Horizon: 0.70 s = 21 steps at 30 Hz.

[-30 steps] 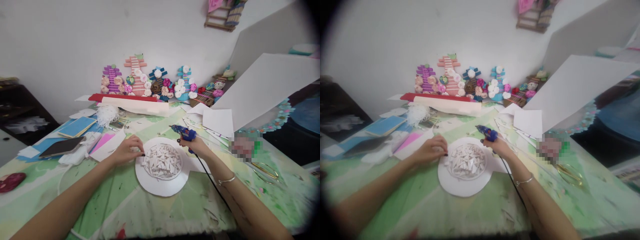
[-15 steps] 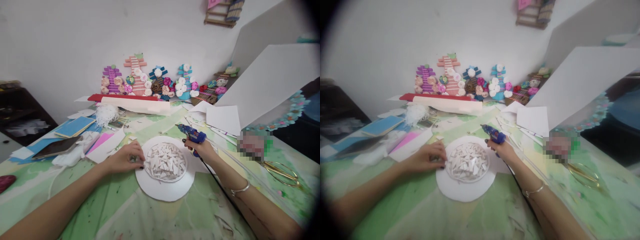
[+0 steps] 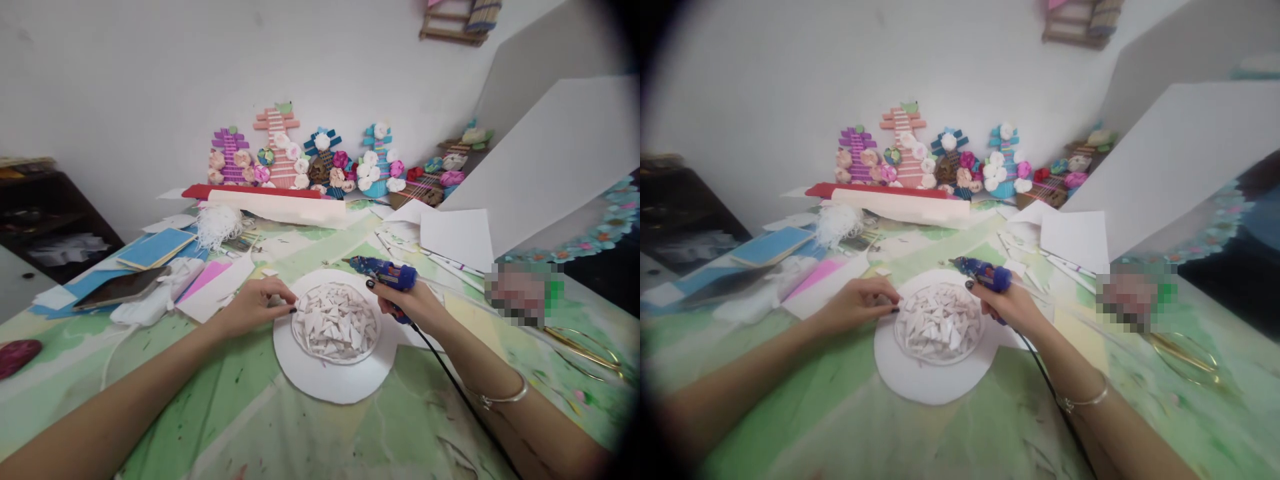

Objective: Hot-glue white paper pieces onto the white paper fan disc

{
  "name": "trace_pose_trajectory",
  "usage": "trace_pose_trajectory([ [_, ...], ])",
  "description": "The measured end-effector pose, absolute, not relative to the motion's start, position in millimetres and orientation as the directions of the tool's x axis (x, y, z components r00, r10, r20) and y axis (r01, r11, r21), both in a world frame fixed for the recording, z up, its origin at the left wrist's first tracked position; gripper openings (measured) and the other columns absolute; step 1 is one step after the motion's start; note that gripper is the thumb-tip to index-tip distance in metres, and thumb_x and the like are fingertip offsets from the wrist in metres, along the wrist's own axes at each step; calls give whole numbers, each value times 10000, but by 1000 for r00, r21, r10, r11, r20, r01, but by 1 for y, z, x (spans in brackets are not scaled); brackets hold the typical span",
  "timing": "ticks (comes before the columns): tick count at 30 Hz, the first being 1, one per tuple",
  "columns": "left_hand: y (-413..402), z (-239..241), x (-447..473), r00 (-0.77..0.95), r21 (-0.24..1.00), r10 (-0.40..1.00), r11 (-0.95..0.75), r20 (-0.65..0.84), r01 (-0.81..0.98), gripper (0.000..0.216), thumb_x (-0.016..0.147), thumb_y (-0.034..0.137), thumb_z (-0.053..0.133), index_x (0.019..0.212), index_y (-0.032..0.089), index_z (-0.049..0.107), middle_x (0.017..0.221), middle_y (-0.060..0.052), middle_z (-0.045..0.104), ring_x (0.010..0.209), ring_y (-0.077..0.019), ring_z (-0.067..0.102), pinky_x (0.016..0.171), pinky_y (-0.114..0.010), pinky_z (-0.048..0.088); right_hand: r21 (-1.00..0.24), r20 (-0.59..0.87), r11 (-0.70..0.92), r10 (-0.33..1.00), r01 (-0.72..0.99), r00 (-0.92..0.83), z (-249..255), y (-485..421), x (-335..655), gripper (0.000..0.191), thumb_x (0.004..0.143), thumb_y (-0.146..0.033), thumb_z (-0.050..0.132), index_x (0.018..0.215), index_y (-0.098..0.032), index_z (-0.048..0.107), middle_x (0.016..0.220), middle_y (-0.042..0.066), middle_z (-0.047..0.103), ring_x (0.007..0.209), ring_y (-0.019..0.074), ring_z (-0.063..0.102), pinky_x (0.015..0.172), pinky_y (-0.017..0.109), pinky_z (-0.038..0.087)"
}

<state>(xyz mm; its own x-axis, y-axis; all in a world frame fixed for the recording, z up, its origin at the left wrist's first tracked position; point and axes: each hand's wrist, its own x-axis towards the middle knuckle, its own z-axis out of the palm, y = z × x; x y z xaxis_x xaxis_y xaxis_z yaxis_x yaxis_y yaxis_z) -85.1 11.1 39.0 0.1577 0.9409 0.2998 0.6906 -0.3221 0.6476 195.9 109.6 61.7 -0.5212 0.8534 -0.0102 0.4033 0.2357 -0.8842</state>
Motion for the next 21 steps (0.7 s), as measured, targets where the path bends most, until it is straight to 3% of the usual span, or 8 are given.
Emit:
trace_pose_trajectory([
  [6, 17, 44, -76, -62, 744, 969, -143, 240, 653, 175, 693, 301, 676, 793, 163, 716, 724, -32, 686, 619, -118, 548, 520, -206, 387, -927, -82, 141, 828, 348, -555, 68, 98, 191, 291, 685, -423, 633, 595, -151, 582, 560, 28, 571, 513, 114, 487, 445, 236, 337],
  [9, 18, 47, -68, -89, 834, 964, -170, 253, 525, 190, 658, 301, 705, 761, 140, 710, 734, -49, 696, 620, -125, 568, 537, -214, 423, -956, -65, 127, 789, 266, -611, 67, 91, 188, 282, 680, -424, 648, 639, -147, 616, 607, 46, 596, 596, 149, 537, 495, 253, 377],
  [14, 13, 51, -56, -108, 913, 956, -221, 271, 342, 158, 618, 253, 738, 716, 135, 705, 726, -55, 705, 655, -139, 609, 595, -224, 476, -960, -111, 91, 741, 264, -662, 68, 81, 185, 323, 668, -459, 664, 594, -153, 594, 534, 24, 551, 547, 137, 518, 477, 248, 364],
  [21, 10, 50, -52, -137, 917, 943, -251, 304, 309, 132, 605, 208, 748, 709, 136, 711, 724, -57, 710, 674, -140, 624, 617, -212, 480, -963, -138, 59, 732, 264, -667, 69, 77, 184, 308, 667, -431, 679, 743, -134, 653, 490, -14, 484, 490, 105, 447, 452, 231, 333],
])
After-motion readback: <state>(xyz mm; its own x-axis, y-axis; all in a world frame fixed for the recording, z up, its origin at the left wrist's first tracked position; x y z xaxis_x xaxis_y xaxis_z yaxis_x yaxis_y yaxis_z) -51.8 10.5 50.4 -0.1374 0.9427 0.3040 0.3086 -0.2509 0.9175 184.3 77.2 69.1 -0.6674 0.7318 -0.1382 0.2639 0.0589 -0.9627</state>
